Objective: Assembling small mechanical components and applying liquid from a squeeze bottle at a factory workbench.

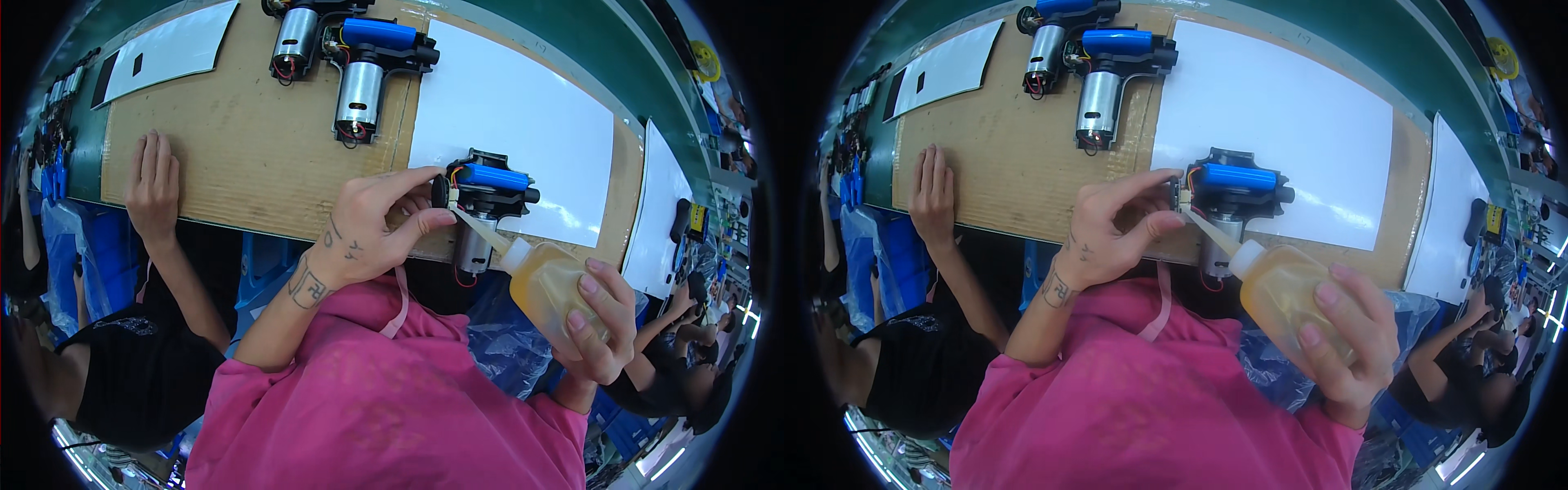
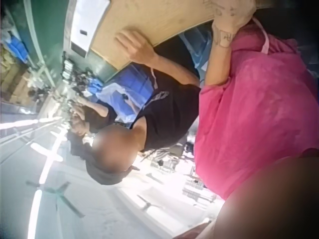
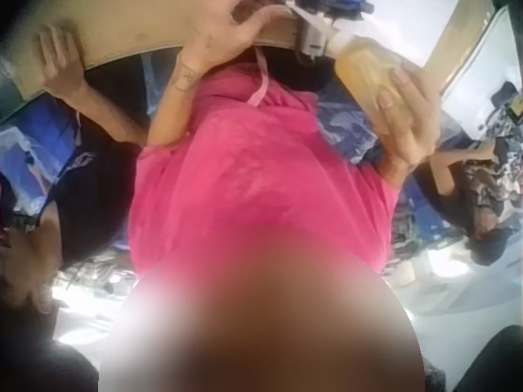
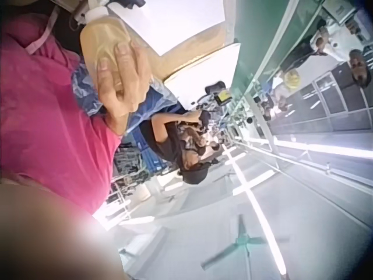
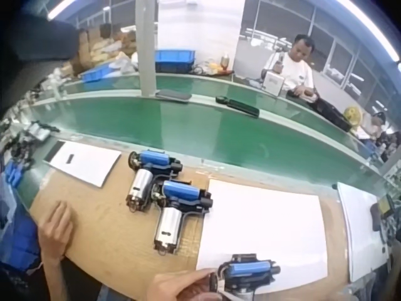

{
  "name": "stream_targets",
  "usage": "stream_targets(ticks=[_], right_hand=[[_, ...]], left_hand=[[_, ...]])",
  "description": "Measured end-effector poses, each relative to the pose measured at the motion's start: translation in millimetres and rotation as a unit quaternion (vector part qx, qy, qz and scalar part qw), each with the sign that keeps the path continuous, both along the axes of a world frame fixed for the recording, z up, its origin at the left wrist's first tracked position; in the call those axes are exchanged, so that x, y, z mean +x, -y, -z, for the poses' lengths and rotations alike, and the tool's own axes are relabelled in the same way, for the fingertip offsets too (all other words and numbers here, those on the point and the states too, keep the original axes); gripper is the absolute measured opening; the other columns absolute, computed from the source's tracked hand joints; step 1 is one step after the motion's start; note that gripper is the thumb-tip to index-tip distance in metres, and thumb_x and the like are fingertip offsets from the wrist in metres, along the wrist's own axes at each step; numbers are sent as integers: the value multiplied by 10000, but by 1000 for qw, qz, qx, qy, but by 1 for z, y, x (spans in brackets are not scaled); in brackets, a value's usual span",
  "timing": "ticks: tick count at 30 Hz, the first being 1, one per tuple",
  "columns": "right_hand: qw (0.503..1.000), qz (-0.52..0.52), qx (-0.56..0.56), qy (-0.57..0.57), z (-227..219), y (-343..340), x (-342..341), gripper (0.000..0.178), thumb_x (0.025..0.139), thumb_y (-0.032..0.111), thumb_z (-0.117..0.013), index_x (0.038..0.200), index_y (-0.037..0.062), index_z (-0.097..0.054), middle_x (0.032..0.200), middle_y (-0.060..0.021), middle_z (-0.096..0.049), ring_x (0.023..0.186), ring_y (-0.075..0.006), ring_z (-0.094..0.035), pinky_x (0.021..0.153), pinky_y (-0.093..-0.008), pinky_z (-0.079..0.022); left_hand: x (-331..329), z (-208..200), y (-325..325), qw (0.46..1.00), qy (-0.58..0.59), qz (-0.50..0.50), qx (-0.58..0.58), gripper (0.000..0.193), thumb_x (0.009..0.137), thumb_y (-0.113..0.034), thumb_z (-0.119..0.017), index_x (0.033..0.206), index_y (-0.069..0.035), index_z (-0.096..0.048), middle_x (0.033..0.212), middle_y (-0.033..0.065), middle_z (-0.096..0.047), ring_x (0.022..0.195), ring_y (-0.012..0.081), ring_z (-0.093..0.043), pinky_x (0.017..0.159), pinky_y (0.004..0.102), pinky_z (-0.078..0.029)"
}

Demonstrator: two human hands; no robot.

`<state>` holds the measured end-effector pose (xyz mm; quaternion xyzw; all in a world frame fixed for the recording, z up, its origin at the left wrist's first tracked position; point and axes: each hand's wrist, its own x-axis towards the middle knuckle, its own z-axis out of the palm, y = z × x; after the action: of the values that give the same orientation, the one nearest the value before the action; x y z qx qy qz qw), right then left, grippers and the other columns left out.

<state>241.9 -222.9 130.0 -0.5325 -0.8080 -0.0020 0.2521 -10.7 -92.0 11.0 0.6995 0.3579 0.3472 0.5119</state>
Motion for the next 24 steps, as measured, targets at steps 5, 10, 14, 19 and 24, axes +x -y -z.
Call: stream_targets(ticks=[5,10,14,19,24], right_hand=[[1000,18,1,-18,3,2,-2,608,665,116,-950,1162,165,-602,1158,-125,-674,1033,-445,-706,805,-478,-637],[999,32,0,-17,3,7,0,624,638,86,-946,1165,189,-627,1167,-91,-675,1036,-424,-711,798,-458,-633],[999,37,10,-28,5,7,-3,563,692,107,-909,1169,190,-622,1166,-102,-674,1039,-430,-708,794,-462,-634],[1000,9,7,14,4,8,17,603,737,174,-928,1212,110,-563,1163,-173,-666,1018,-488,-699,798,-515,-636],[955,127,136,-233,40,8,69,572,937,285,-712,1400,24,-501,1298,-242,-595,1206,-431,-602,1004,-490,-517]], left_hand=[[0,3,0,1000,-3,-1,6,458,892,-184,-827,1292,-6,-690,917,127,-761,798,165,-746,733,285,-577],[-1,1,0,1000,-6,2,-4,465,885,-193,-830,1277,10,-684,912,149,-755,778,207,-748,710,300,-575],[1,4,0,1000,11,-2,-5,471,873,-196,-836,1261,21,-680,909,170,-753,751,242,-747,681,318,-574],[-2,3,0,1000,4,-1,0,466,872,-171,-833,1271,13,-678,918,168,-756,761,233,-752,686,316,-576],[-2,-2,-3,999,18,16,-38,469,866,-133,-829,1288,1,-673,924,160,-756,778,223,-756,701,311,-579]])
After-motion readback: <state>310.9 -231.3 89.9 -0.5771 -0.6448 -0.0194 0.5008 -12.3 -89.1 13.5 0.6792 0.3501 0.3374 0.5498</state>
